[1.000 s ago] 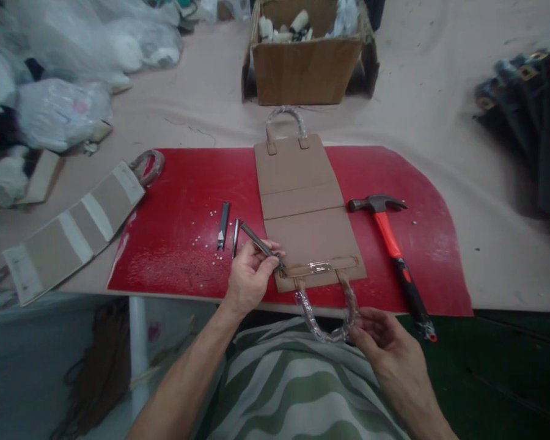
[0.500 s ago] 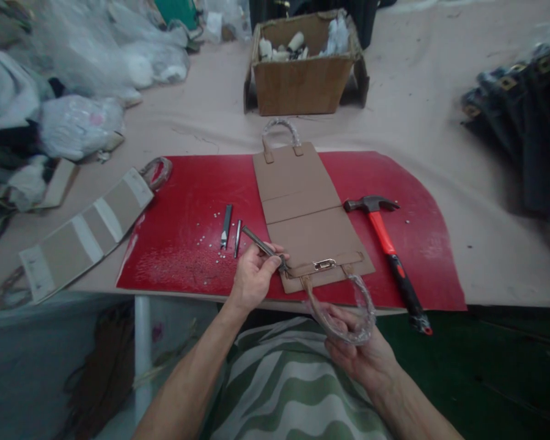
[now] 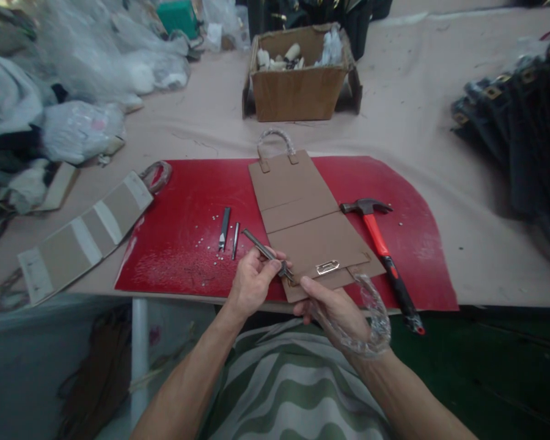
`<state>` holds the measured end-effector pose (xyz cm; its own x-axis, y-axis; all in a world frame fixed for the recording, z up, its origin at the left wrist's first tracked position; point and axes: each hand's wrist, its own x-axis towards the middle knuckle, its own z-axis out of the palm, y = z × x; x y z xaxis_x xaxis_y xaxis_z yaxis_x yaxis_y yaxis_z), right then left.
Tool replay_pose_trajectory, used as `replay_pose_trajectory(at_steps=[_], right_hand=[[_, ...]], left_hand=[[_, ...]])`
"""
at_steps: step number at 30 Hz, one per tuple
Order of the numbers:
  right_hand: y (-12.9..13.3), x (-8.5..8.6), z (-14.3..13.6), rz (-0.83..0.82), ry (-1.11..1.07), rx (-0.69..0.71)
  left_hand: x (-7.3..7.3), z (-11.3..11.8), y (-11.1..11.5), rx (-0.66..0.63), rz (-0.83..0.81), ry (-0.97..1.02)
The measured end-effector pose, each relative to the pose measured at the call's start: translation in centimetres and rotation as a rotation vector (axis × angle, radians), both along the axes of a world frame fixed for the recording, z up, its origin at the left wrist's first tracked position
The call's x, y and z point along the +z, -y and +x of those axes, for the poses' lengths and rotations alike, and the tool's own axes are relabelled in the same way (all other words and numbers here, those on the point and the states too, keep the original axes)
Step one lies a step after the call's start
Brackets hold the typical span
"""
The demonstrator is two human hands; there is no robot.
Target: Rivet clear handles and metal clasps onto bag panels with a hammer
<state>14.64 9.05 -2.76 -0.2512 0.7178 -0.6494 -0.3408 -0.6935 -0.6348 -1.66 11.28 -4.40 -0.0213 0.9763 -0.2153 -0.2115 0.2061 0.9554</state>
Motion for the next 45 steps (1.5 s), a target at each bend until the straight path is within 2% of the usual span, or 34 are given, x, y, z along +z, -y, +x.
replay_pose_trajectory(at_steps=[3,6,13,17,22,34,39,45], right_hand=[[0.2,-0.3,-0.7,-0.007,0.034,-0.047],[0.5,-1.1,-0.5,-0.013,0.101,-0.025],[0.7,-2.7,0.5,0.009,0.081,0.004],[0.5,-1.9,0.5,0.041,0.112,0.043],[0.3,-0.8,0.3,0.128,0.082,0.016],[0.3,-1.2,0.0,0.200,0.136,0.046],[0.4,-1.3,-0.3,0.186,0.044,-0.017],[0.4,-1.0,-0.3,0.181,0.041,-0.003]], left_hand=[[0.1,0.0,0.0,0.030,0.014,-0.008],[0.1,-0.2,0.0,0.059,0.070,-0.016],[0.2,-0.4,0.1,0.051,0.183,0.074],[0.7,-0.4,0.4,0.080,0.221,0.074],[1.2,-0.4,0.9,0.058,0.276,0.076],[1.7,0.1,1.6,0.055,0.308,-0.012],[1.7,0.3,1.7,0.081,0.331,-0.043],[1.5,0.1,1.7,0.070,0.324,-0.043]])
